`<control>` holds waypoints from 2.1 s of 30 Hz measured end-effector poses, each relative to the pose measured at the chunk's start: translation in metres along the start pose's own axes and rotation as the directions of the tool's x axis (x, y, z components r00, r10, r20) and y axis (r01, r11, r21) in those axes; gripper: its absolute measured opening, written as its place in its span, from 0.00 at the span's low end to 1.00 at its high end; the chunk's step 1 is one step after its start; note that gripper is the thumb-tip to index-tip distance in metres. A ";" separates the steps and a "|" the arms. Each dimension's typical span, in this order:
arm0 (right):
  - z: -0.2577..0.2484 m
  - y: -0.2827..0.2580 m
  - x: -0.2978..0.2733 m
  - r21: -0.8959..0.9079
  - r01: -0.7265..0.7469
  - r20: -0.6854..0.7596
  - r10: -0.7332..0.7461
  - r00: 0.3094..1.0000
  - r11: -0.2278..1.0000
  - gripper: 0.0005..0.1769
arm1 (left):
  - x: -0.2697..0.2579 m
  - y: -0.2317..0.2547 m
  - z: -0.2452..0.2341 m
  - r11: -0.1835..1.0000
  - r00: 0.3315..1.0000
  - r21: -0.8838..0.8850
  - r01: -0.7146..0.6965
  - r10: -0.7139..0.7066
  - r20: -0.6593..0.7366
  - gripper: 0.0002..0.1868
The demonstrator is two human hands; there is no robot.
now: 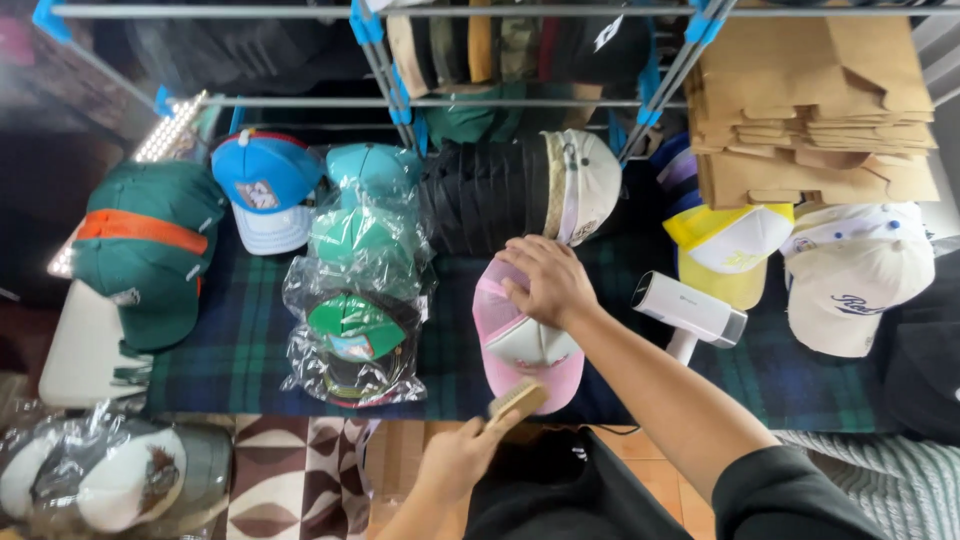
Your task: Cleaning and shaping baseball caps using a handheld steamer and a brush on a wooden head form.
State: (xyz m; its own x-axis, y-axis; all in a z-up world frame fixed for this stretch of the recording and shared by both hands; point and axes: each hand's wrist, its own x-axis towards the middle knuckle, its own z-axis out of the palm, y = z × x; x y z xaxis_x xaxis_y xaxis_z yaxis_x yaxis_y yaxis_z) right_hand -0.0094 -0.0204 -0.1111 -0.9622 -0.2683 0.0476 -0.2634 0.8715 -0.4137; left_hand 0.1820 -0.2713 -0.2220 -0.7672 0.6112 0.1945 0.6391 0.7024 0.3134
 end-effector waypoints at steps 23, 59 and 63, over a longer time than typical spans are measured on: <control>-0.014 0.006 -0.013 0.587 -0.023 -0.265 0.219 0.939 0.809 0.36 | 0.062 0.073 0.031 0.979 0.988 -0.155 0.133 -0.118 0.104 0.36; 0.016 0.029 -0.009 0.280 0.233 -0.466 -0.081 0.881 0.931 0.15 | 0.103 0.035 -0.073 0.657 0.721 -0.597 0.459 -0.669 -0.181 0.27; 0.004 0.016 -0.011 0.299 0.210 -0.467 -0.049 0.883 0.931 0.17 | 0.148 0.013 -0.117 0.542 0.669 -0.470 0.697 -0.728 0.152 0.28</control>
State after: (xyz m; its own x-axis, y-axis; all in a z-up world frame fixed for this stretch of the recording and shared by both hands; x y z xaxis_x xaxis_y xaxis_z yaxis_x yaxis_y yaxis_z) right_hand -0.0023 -0.0054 -0.1215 -0.8691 -0.0883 0.4867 -0.4264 0.6325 -0.6467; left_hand 0.0703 -0.2141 -0.0805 -0.9698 -0.0468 -0.2395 -0.2140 0.6349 0.7424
